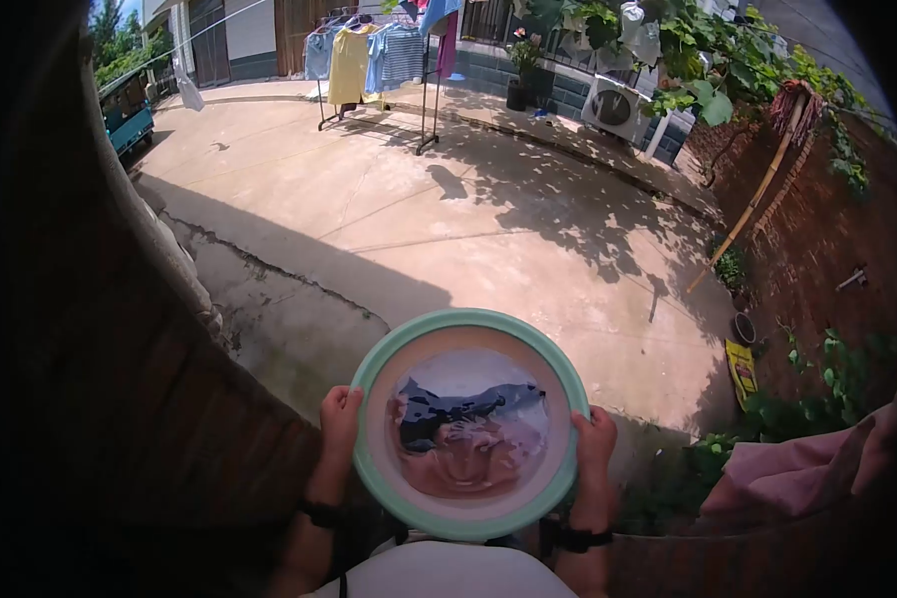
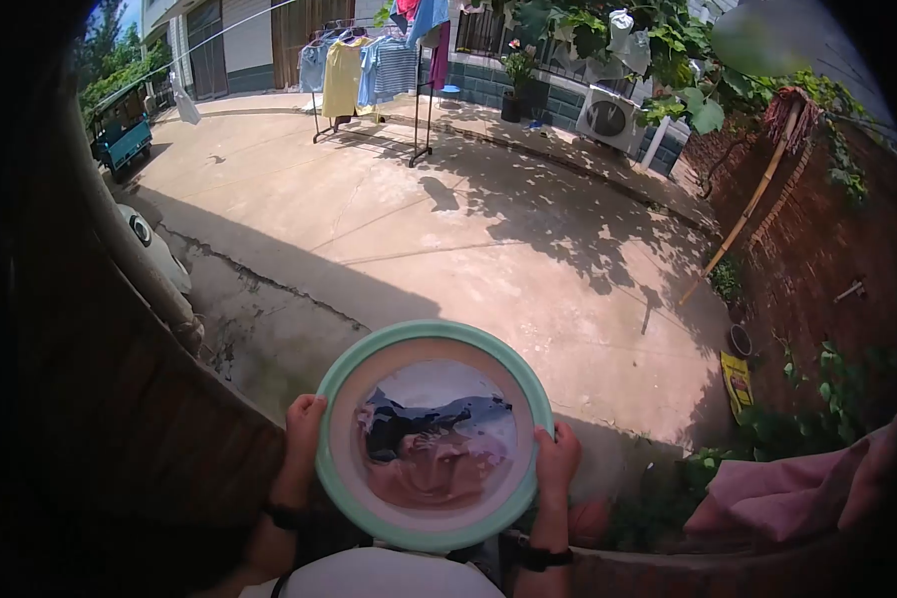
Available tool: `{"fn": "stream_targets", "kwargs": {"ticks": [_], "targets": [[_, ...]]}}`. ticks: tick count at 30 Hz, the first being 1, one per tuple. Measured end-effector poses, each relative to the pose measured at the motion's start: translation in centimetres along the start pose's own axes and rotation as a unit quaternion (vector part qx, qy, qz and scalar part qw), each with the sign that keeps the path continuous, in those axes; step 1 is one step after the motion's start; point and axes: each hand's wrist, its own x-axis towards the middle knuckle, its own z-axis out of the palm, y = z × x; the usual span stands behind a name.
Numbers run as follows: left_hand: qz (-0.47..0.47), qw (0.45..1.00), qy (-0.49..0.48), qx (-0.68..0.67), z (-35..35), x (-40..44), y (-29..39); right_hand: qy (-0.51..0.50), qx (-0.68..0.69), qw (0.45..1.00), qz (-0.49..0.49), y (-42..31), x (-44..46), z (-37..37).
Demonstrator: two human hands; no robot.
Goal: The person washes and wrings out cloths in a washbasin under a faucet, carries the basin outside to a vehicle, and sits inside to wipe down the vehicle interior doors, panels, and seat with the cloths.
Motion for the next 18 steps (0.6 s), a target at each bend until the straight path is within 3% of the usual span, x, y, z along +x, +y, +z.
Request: {"fn": "stream_targets", "kwargs": {"ticks": [8, 10, 12, 18], "targets": [[-0.023, 0.992, 0.085, -0.090, 5.9, 11.1, -0.6, -0.081, 0.025, 0.996, -0.018, 0.1, 16.2, 9.2], [-0.014, 0.987, 0.109, -0.118, 6.6, 14.6, -2.2, -0.107, 0.068, 0.992, 0.023, -1.0, 19.7, 12.4], [-0.026, 0.986, 0.132, -0.098, 7.0, 17.8, -3.3, -0.123, 0.021, 0.992, -0.001, -2.1, 22.7, 15.6], [-0.028, 0.979, 0.199, -0.046, 6.4, 27.1, -2.9, -0.212, 0.066, 0.975, 0.008, -5.3, 31.2, 26.5]]}}
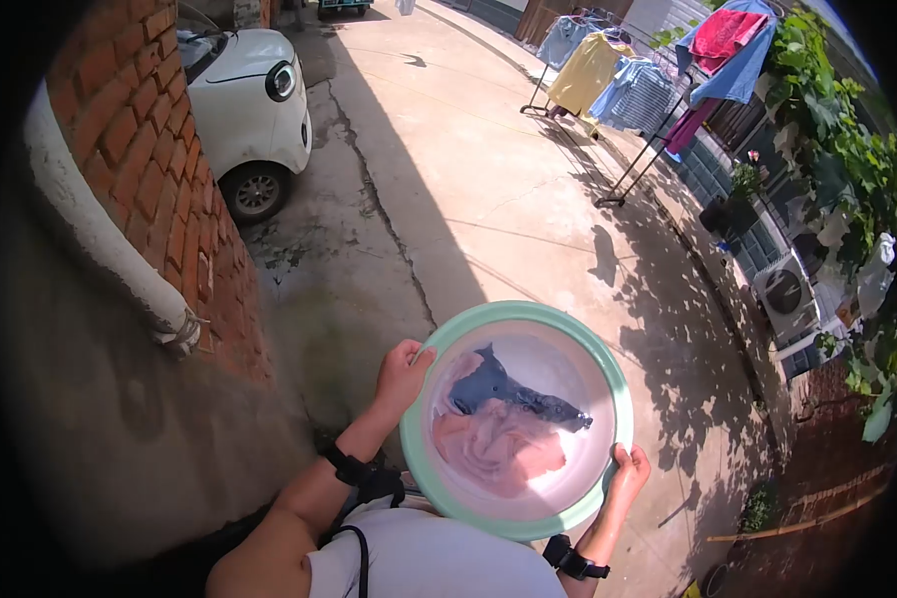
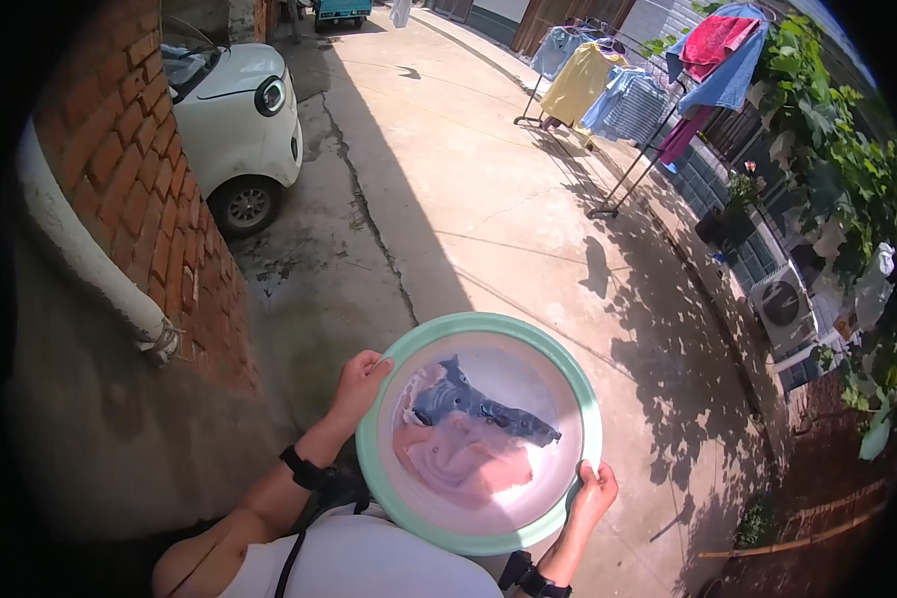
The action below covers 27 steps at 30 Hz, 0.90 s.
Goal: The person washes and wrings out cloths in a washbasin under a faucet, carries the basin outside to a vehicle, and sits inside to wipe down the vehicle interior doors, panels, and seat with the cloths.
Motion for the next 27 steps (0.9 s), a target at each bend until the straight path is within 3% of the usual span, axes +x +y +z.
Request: {"fn": "stream_targets", "kwargs": {"ticks": [4, 6, 8, 10, 13, 20, 27], "targets": [[0.057, 0.994, 0.083, 0.032, 1.1, 7.3, -0.3, -0.045, -0.028, 0.997, -0.048, -1.0, 9.2, 6.5], [0.059, 0.991, 0.112, 0.035, 0.9, 10.3, 0.1, -0.065, -0.023, 0.997, -0.044, -2.0, 13.2, 10.6], [0.061, 0.987, 0.142, 0.038, 1.0, 12.7, 0.7, -0.156, 0.062, 0.985, -0.049, -2.2, 18.0, 14.5], [0.023, 0.979, 0.202, 0.019, 1.2, 14.8, 2.0, -0.176, 0.044, 0.982, -0.051, -3.2, 22.1, 18.7], [0.040, 0.959, 0.277, 0.053, 0.1, 18.0, 2.0, -0.240, 0.018, 0.966, -0.093, -5.2, 26.7, 26.0], [0.079, 0.908, 0.411, 0.028, -2.7, 26.0, 4.9, -0.358, -0.038, 0.923, -0.132, -10.2, 33.8, 43.2], [0.066, 0.877, 0.476, 0.020, -9.4, 36.6, 6.8, -0.402, -0.024, 0.907, -0.120, -14.3, 34.8, 59.0]]}}
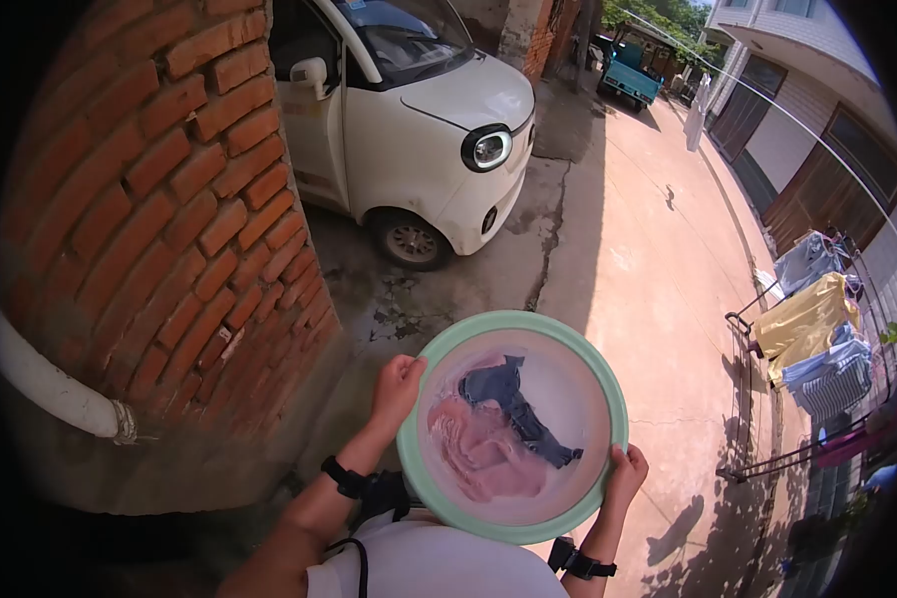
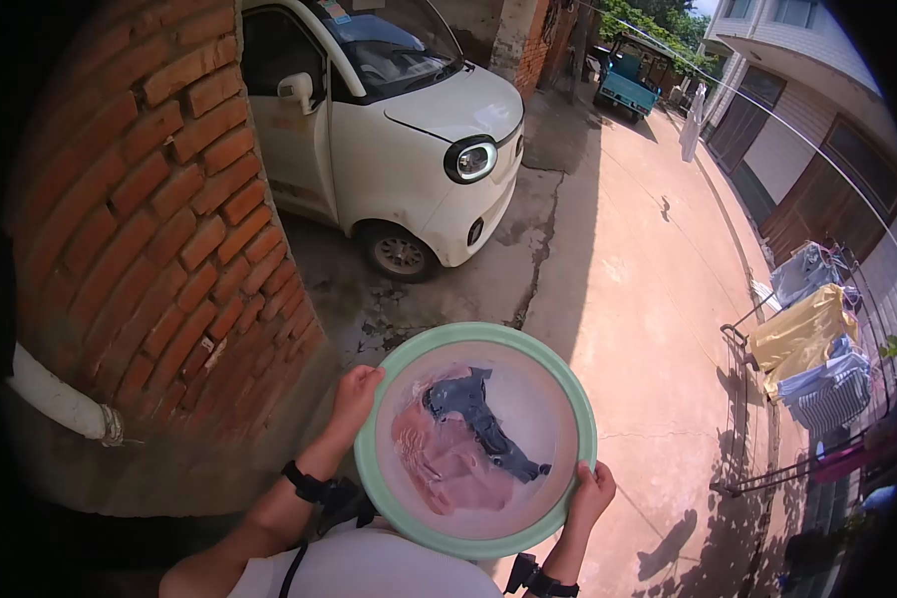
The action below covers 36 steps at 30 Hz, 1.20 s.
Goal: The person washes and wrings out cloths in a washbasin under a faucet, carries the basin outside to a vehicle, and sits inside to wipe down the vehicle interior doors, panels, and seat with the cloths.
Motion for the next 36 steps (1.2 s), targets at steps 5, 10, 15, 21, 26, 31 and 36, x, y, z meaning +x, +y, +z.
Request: {"fn": "stream_targets", "kwargs": {"ticks": [5, 10, 15, 21, 26, 31, 36], "targets": [[0.020, 0.999, 0.033, -0.001, 1.2, 8.1, -0.4, -0.049, -0.002, 0.999, -0.015, -2.5, 8.5, 7.3], [0.005, 0.992, 0.130, 0.003, 2.1, 16.2, 0.2, -0.112, 0.009, 0.993, -0.045, -5.8, 16.9, 17.1], [-0.017, 0.975, 0.221, 0.000, 1.7, 22.4, 0.1, -0.221, 0.019, 0.971, -0.085, -9.7, 24.7, 27.9], [0.004, 0.936, 0.351, -0.001, 0.5, 30.0, 0.8, -0.333, 0.003, 0.936, -0.116, -14.6, 32.2, 42.4], [0.002, 0.896, 0.439, -0.070, -1.7, 34.9, 1.6, -0.427, -0.010, 0.893, -0.140, -19.3, 34.7, 54.4], [-0.004, 0.859, 0.509, -0.051, -6.1, 40.9, 1.5, -0.489, 0.032, 0.860, -0.143, -21.8, 34.1, 66.6], [-0.044, 0.823, 0.563, -0.061, -11.9, 45.4, 0.7, -0.546, -0.010, 0.826, -0.138, -23.8, 31.3, 77.6]]}}
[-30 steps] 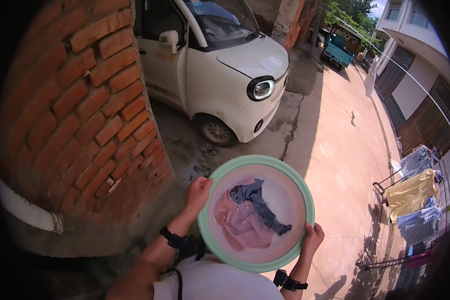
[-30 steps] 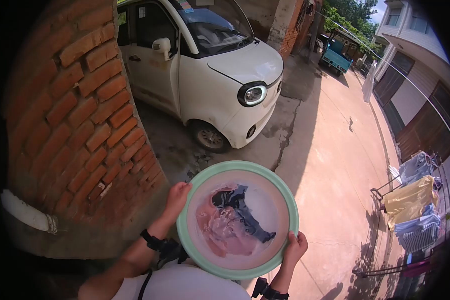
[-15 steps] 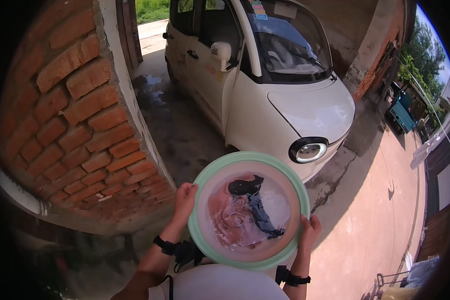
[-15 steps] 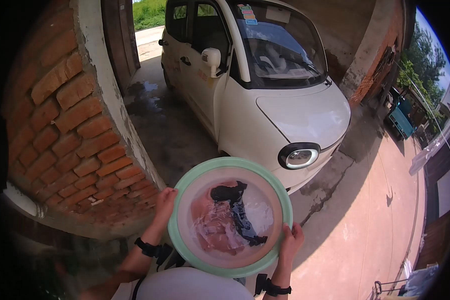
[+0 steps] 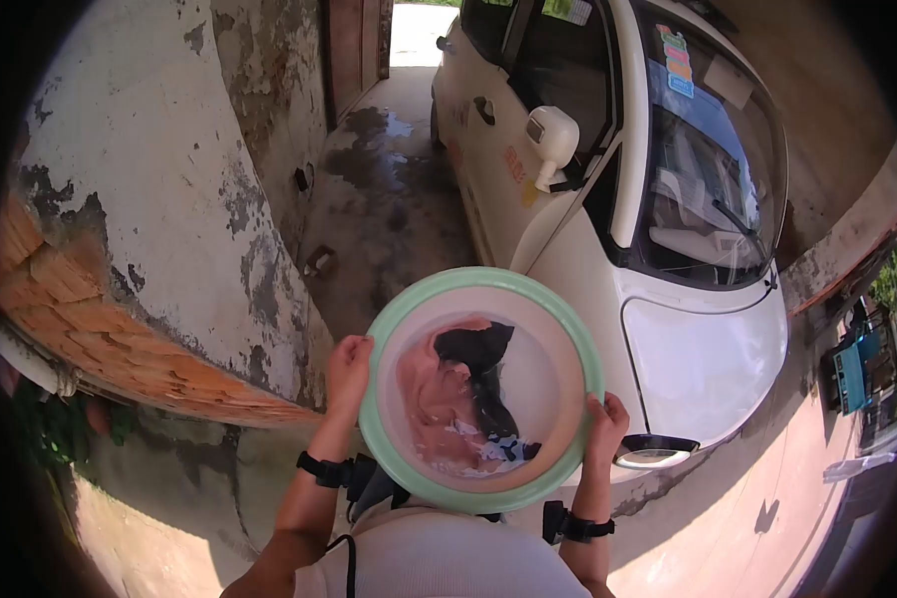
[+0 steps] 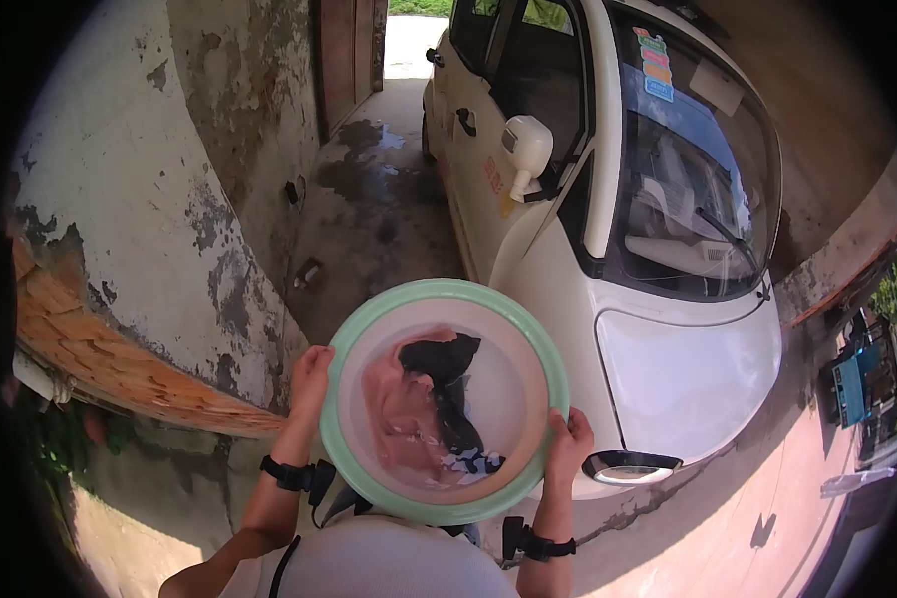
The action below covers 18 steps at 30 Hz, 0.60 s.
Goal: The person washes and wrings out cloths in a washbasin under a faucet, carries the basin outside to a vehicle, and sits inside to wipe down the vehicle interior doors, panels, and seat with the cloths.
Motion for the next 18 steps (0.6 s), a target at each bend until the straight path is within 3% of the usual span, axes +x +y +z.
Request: {"fn": "stream_targets", "kwargs": {"ticks": [9, 12, 14, 18], "targets": [[0.070, 0.989, 0.124, 0.049, 1.4, 13.8, 1.3, -0.090, -0.046, 0.994, -0.036, -3.7, 14.7, 15.3], [0.009, 0.983, 0.170, 0.075, 2.0, 18.7, 2.0, -0.121, -0.022, 0.991, -0.056, -4.1, 19.9, 21.3], [0.044, 0.981, 0.189, -0.008, 2.4, 21.7, 2.0, -0.147, -0.023, 0.987, -0.056, -4.0, 22.9, 24.7], [0.035, 0.973, 0.229, 0.016, 2.3, 27.7, 4.0, -0.185, -0.029, 0.980, -0.073, -6.0, 27.6, 32.4]]}}
